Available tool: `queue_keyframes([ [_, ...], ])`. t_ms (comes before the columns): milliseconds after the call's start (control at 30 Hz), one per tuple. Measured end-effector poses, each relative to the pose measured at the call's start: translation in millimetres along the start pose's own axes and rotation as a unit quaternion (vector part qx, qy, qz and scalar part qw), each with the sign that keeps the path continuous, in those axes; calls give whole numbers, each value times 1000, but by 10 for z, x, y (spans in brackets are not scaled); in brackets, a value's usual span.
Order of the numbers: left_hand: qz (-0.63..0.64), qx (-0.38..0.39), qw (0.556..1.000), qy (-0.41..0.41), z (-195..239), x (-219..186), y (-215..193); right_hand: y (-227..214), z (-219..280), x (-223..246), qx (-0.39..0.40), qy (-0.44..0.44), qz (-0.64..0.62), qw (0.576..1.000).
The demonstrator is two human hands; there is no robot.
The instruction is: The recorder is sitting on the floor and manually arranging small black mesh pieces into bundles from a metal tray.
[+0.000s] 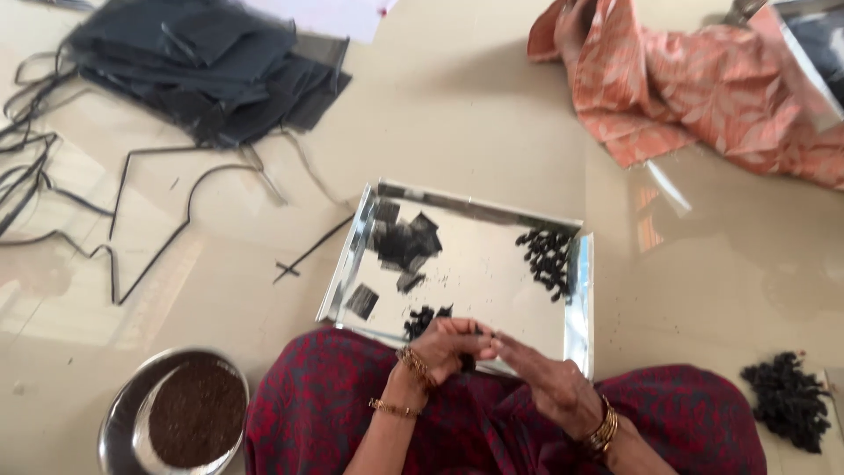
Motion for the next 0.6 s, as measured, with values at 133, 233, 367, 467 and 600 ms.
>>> queue_keyframes([
  [133, 32, -9, 999, 29, 42, -59, 44, 7, -83, 148, -17, 59, -58, 996],
  [233, 12, -9, 999, 52, 77, -111, 117, 26, -113, 115, -38, 211, -165, 963],
  [367, -12, -62, 992, 111, 115, -246, 35, 27, 161, -552, -180, 319, -413, 834],
  [467, 8, -74, 988, 138, 177, -353, -34, -485, 273, -928, -287, 479, -505, 658],
  [600, -1, -10, 988, 157, 217, -366, 152, -647, 680, -1680, -285, 468, -569, 614],
])
Point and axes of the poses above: each hand's wrist, its own z-axis away from the middle knuckle, its own y-axis out of the palm, x = y × z, the point moved 2 cm from there along -z, towards the middle knuckle, and after that the axes turned 4 degrees about y, right-handed, at the moved point
